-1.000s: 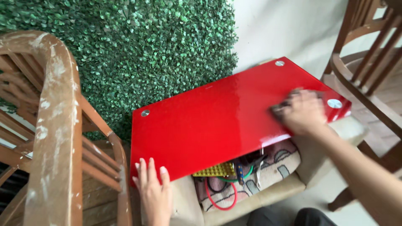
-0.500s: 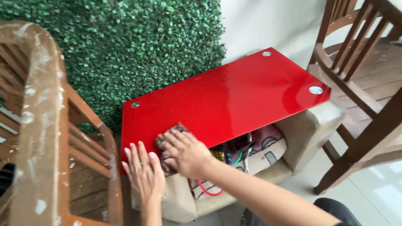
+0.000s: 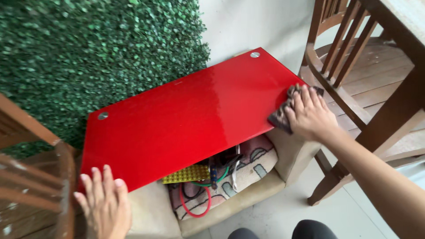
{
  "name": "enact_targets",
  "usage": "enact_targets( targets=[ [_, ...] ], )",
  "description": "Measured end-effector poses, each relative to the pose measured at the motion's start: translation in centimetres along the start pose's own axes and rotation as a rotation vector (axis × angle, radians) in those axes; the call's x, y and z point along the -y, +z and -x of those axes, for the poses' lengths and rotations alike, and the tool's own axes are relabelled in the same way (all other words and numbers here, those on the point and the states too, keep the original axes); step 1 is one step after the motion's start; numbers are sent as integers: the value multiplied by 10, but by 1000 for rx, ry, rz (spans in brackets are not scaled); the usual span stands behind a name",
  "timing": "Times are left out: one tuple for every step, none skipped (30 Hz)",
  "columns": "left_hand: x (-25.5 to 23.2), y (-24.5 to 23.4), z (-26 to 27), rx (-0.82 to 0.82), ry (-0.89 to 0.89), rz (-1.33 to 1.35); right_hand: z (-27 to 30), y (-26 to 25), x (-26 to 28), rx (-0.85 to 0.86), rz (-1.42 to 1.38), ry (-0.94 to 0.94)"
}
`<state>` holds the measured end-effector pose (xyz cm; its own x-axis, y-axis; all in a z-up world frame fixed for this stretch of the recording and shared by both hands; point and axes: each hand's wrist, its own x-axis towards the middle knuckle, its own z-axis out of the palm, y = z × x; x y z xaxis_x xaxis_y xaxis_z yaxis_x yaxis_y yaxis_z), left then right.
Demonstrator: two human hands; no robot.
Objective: The person wipes a red table and a wooden chair with a cloth. They briefly rinse the cloth at a tap and then continue wiping the chair's armrests and back.
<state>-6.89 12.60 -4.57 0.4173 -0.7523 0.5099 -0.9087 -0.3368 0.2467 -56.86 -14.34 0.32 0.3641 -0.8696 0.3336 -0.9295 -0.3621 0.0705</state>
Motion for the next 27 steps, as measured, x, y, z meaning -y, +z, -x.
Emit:
enact_targets(
  targets=[
    [-1,-1,0,8,-8,-1,-5,9,-8,-48,-47,45],
    [-1,-2,0,24,-16,0,-13,15,-14,18,-97,124],
    [-1,-1,-1,32,-30,0,-26,19,-17,77,-147,196],
    [-1,0,-1,40,-43,1,-35,22,-19,135,-197,269],
    [2,0,3,28,-20,18,-31,25,-21,100,-210,229],
    [5,1,5,15,4,36,-28,26,-23,65,-223,190],
    [9,6,3,1,32,57,-27,26,-28,25,-235,157],
    [12,8,9,-29,29,43,-18,27,-27,41,-53,84],
    [13,13,13,-81,32,36,-11,25,-23,34,133,12],
    [14,20,13,-133,34,31,-6,20,-20,28,320,-60],
    [18,24,17,-153,29,26,9,15,-13,-6,176,-3],
    [26,27,15,-170,12,7,24,8,-3,-42,34,57],
    [30,32,10,-173,-1,-7,37,0,6,-90,38,23],
    [35,37,1,-121,-38,-30,52,-11,13,-138,43,-10],
    [38,39,-9,-69,-78,-57,60,-22,19,-98,26,-3],
    [39,40,-18,-4,-118,-84,68,-30,25,-58,8,4],
    [37,39,-16,68,-144,-98,81,-35,32,-10,-13,7],
    [32,37,-13,142,-173,-115,94,-40,37,35,-210,113],
    [18,39,-13,200,-187,-112,98,-42,37,62,-404,218],
    [-4,41,-12,235,-152,-58,103,-45,36,86,-598,322],
    [-30,41,-12,270,-114,4,109,-47,39,3,-696,348],
    [-62,38,-7,310,-68,86,118,-52,44,-83,-793,372],
    [-97,33,-6,331,-5,186,129,-58,46,74,-869,540],
    [-131,23,-6,352,53,287,140,-65,52,236,-943,704],
    [-172,10,-3,374,119,416,149,-74,55,281,-1092,715],
    [-211,-6,-4,375,186,525,153,-84,54,326,-1242,718],
    [-245,-25,-10,366,253,633,157,-99,50,317,-1377,691]
  ],
)
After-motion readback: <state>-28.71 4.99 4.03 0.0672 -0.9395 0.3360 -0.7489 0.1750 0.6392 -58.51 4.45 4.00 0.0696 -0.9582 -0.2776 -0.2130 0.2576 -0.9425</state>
